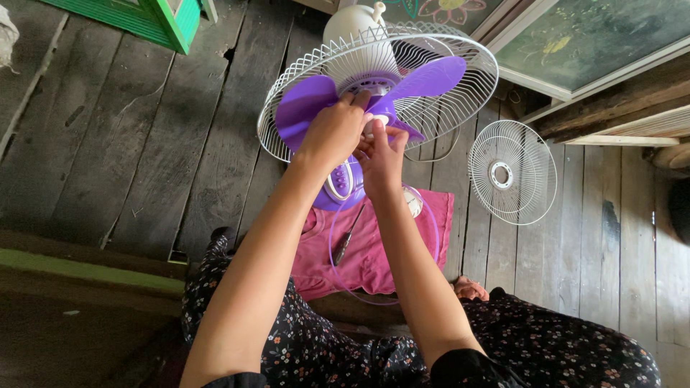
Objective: The person assembles a purple table fan by attaching the front protective cage and securing it with a screw. They use a screwdriver to tighten the central screw on the fan cage while sitting on the floor.
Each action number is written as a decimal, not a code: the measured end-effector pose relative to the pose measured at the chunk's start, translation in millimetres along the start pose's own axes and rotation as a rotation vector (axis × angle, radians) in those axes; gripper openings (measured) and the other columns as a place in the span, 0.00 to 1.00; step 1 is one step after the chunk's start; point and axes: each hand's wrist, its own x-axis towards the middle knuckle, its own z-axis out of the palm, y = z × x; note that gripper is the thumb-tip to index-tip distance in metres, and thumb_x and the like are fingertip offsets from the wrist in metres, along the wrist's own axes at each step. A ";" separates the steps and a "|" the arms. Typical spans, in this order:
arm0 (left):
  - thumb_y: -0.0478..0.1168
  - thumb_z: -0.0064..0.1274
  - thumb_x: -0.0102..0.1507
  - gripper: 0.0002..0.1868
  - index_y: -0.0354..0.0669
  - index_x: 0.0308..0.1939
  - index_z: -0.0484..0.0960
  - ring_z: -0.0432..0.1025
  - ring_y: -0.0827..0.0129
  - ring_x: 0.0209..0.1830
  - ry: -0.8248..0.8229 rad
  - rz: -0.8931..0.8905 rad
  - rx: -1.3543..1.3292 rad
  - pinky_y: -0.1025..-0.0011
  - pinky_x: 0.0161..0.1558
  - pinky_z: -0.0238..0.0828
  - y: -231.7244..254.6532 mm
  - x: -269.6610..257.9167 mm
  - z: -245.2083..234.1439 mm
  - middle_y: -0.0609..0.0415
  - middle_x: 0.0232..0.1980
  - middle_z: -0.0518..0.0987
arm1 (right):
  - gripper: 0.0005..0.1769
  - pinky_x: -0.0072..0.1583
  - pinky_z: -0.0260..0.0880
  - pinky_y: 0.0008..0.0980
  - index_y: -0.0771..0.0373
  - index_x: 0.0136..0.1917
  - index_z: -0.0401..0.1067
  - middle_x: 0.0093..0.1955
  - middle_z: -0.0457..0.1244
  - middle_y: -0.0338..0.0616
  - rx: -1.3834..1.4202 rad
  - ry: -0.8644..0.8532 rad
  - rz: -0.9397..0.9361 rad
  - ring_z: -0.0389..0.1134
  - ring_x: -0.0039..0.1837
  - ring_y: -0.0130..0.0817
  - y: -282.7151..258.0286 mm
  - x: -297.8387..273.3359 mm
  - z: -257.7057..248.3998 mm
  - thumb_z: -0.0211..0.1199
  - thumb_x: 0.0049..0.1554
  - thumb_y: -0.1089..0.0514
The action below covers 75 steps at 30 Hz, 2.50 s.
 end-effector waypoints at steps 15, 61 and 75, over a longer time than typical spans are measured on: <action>0.42 0.49 0.69 0.18 0.33 0.59 0.74 0.80 0.44 0.36 0.006 0.005 0.013 0.52 0.36 0.78 3.9 1.5 -0.7 0.33 0.47 0.79 | 0.24 0.60 0.75 0.40 0.66 0.62 0.62 0.54 0.66 0.52 0.546 -0.146 0.299 0.70 0.57 0.40 -6.4 0.3 3.1 0.55 0.67 0.43; 0.43 0.48 0.70 0.19 0.34 0.61 0.72 0.79 0.41 0.41 0.030 0.009 0.005 0.50 0.38 0.78 4.8 -5.0 -4.0 0.33 0.53 0.80 | 0.20 0.40 0.67 0.39 0.66 0.62 0.55 0.38 0.66 0.50 -0.918 0.065 -0.767 0.69 0.37 0.38 0.6 -22.7 6.8 0.61 0.65 0.57; 0.41 0.52 0.67 0.27 0.36 0.69 0.67 0.78 0.39 0.41 0.036 -0.003 0.102 0.50 0.41 0.78 -1.1 -15.3 -5.6 0.34 0.57 0.78 | 0.23 0.44 0.72 0.31 0.68 0.66 0.56 0.44 0.65 0.48 -0.844 0.010 -0.618 0.70 0.42 0.33 11.0 -31.2 -41.5 0.61 0.61 0.65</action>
